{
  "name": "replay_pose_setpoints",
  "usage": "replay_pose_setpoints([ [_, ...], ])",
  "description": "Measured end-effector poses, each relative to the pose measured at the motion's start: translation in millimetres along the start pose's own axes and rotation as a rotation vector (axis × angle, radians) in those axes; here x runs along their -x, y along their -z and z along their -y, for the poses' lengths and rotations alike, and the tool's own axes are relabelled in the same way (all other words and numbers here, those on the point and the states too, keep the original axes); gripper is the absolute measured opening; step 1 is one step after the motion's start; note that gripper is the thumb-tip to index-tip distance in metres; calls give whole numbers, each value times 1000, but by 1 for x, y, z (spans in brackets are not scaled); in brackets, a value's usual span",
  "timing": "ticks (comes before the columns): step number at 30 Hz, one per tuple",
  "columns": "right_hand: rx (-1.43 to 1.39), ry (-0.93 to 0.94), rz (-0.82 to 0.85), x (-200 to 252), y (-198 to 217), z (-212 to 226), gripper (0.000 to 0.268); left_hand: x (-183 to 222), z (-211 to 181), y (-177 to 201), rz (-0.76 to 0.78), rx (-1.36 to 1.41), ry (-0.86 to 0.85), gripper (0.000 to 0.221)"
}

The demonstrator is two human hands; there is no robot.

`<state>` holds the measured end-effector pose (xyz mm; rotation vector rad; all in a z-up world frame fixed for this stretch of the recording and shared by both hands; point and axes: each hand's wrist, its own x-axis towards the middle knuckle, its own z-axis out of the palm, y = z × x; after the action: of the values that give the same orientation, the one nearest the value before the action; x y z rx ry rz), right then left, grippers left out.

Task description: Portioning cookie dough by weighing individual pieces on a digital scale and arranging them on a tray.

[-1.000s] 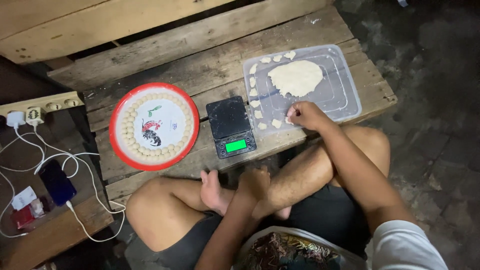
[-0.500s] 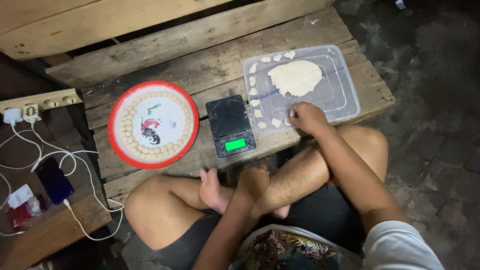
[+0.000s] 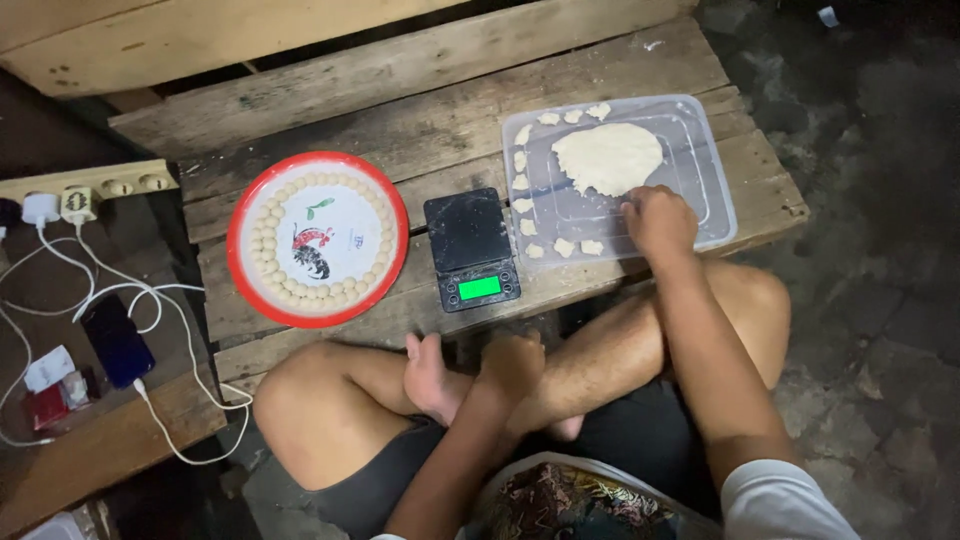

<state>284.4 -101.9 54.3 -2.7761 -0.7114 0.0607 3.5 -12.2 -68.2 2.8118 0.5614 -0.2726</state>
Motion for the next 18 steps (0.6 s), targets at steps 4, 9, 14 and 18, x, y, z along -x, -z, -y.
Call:
replay_pose_setpoints([
  [4, 208, 162, -18, -3, -4, 12, 30, 3, 9, 15, 31, -58, -189, 27],
  [9, 158, 353, -28, -7, -4, 44, 36, -6, 4, 36, -77, 118, -281, 23],
  [14, 302, 490, -165, -26, -45, 40, 34, -20, -13, 91, -460, 194, -458, 24],
  [18, 495, 467, -279, -31, -60, 45, 23, -46, -19, 57, -428, 198, -462, 26],
])
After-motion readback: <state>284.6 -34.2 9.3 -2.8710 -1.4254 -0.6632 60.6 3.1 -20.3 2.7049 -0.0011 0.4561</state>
